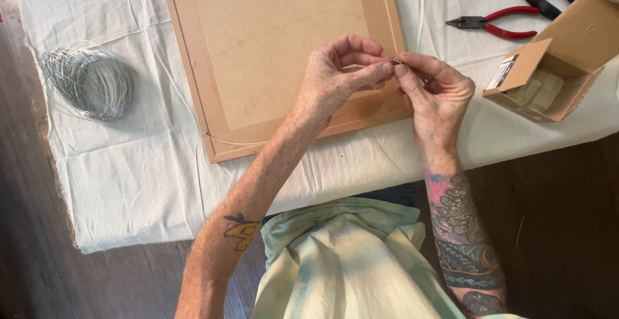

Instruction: The person bends a length of wire into a loop using pliers, then secures the wire to the back of a wooden frame with screws using a cordless drill. They repeat the process to attach the other end of the wire, forming a hanging loop.

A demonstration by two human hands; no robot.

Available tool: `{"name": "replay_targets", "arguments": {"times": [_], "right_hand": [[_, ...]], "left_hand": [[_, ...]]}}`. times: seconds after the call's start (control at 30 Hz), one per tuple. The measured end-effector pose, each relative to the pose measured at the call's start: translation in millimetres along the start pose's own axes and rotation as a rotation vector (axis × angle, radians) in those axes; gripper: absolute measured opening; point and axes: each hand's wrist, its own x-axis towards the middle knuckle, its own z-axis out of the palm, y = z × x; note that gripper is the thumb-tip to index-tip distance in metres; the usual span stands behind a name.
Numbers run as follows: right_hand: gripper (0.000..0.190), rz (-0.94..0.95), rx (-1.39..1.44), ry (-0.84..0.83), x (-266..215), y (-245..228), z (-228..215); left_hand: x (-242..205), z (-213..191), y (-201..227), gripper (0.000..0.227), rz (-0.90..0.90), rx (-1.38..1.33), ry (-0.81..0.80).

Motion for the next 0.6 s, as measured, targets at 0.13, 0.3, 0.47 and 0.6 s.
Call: {"name": "replay_targets", "arguments": {"times": [0.13,0.3,0.47,0.6], "right_hand": [[0.015,-0.03,0.0,0.012,0.6,8.0,-4.8],[0.013,-0.118,-0.085,-0.01,-1.8,-3.6,-4.1],[0.013,-0.12,-0.108,-0.031,-2.7,2.4,-9.9],[0.013,-0.12,-0.139,-0.033,-5.2,-9.1,-7.3]], "left_hand": [[-0.2,2.0,-12.9,0.034,0.045,0.046,0.041],[-5.6,5.8,-16.6,0.035,0.11,0.088,0.091],[-6.1,4.8,-19.7,0.036,0.135,0.123,0.081],[-16.2,9.9,-5.6,0.039,0.166,0.215,0.069]]}}
